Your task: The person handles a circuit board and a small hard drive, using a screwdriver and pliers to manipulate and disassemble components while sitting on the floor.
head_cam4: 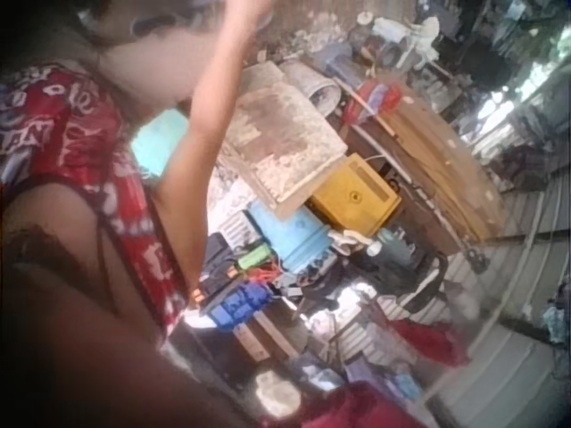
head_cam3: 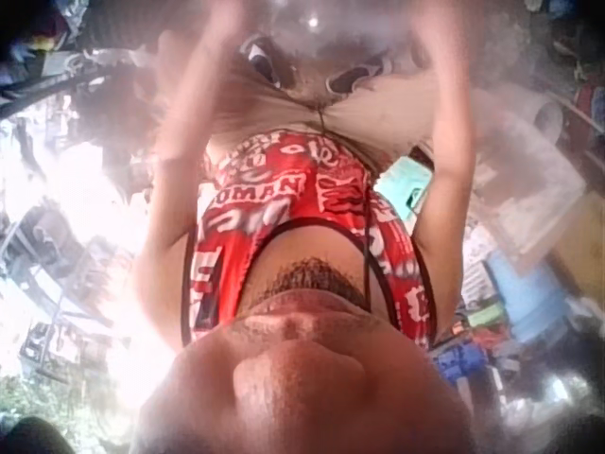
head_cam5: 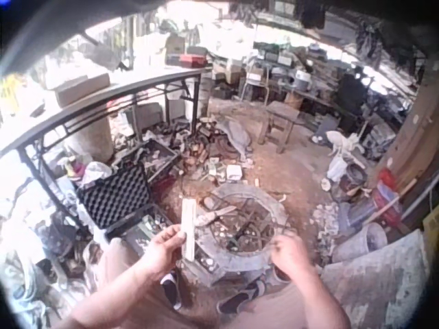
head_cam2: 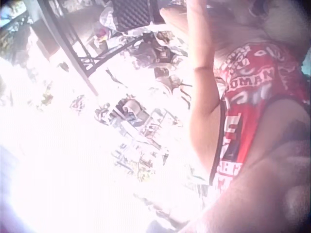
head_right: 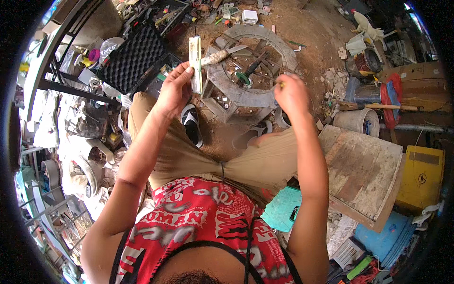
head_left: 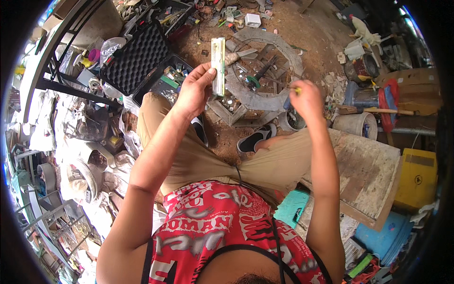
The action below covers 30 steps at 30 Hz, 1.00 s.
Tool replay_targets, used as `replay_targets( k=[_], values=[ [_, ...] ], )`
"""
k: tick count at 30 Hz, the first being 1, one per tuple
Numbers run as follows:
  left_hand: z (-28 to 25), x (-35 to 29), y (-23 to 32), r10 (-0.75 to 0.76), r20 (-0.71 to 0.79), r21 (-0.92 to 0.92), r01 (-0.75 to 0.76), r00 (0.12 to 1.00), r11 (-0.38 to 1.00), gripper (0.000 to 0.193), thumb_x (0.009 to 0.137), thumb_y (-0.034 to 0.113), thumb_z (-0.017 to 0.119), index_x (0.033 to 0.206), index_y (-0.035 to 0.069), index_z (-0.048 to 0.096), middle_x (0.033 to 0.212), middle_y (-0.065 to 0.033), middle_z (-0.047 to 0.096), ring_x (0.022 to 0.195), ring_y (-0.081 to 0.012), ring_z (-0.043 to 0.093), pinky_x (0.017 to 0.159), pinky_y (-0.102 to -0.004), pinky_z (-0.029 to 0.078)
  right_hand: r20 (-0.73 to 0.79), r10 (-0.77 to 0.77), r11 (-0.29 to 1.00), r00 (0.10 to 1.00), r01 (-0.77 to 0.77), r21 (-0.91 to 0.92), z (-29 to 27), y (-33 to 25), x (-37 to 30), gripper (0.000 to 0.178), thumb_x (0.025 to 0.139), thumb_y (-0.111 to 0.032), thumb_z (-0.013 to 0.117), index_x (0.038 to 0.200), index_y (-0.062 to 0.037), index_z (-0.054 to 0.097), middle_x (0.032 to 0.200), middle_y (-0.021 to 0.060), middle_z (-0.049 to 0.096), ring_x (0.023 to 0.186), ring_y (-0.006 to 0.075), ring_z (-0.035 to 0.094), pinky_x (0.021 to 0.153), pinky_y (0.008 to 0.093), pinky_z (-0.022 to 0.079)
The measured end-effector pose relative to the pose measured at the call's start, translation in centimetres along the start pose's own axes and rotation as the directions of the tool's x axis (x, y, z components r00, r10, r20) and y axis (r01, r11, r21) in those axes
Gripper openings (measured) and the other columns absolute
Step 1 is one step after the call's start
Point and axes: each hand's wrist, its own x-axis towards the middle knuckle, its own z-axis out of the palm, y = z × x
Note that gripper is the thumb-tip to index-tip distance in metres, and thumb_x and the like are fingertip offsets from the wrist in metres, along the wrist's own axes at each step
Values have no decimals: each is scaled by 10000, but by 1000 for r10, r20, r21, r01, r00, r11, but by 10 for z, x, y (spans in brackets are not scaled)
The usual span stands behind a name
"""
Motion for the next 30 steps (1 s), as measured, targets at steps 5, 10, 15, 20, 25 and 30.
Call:
replay_targets(
  k=[5, 10, 15, 20, 25, 30],
  values=[
    [34, -42, -8, -34, 80, -150, 45, 996, 988, 205, 976, 141, 503, 1134, 22, 559, 986, -58, 662, 835, -124, 622, 750, -274, 515, -333, 220, 667, 917, 108, 737, -92, 6, -85, 164, 847, -98, 687, 958, -15, 600, 899, 94, 659, 817, 177, 628, 722, 312, 516],
    [62, -63, -26, 72, 39, 186, -78, 997, 979, 209, 915, 73, 597, 1112, 15, 561, 915, -37, 664, 787, -82, 600, 702, -256, 503, -105, 443, 245, 891, -7, 969, -68, 9, -163, 251, 854, -71, 671, 1026, -61, 489, 1011, 118, 617, 773, 135, 621, 665, 278, 519],
    [77, -82, -27, 510, 263, 845, -451, 819, 289, 184, 768, 40, 675, 950, 47, 650, 824, -78, 644, 736, -197, 615, 677, -322, 490, -223, 440, 333, 870, 72, 940, -55, -2, -184, 250, 843, -66, 679, 1023, -50, 505, 1063, 99, 579, 777, 116, 609, 660, 243, 509],
    [78, -89, -26, 573, 365, 854, -509, 734, 108, 178, 735, 7, 673, 910, 40, 669, 853, -115, 656, 762, -242, 632, 702, -315, 496, -229, 378, 331, 897, 100, 938, -68, -9, -182, 235, 846, -45, 660, 1030, -49, 514, 1075, 96, 572, 782, 121, 606, 666, 243, 505],
    [75, -93, -26, 473, 247, 833, -435, 846, 343, 204, 787, 63, 684, 989, 40, 667, 854, -94, 653, 816, -231, 632, 723, -320, 495, -208, 340, 238, 917, 130, 963, -70, -14, -174, 276, 848, -40, 659, 1087, -31, 522, 1095, 100, 570, 794, 120, 603, 698, 234, 494],
    [62, -85, -34, -95, 62, 52, 92, 994, 994, 344, 914, 108, 606, 1232, -6, 542, 943, -43, 648, 851, -127, 619, 743, -253, 502, -243, 308, 366, 920, 121, 923, -75, -18, -161, 306, 852, -14, 642, 1135, 1, 527, 1135, 125, 578, 885, 124, 600, 765, 237, 497]
  ],
)
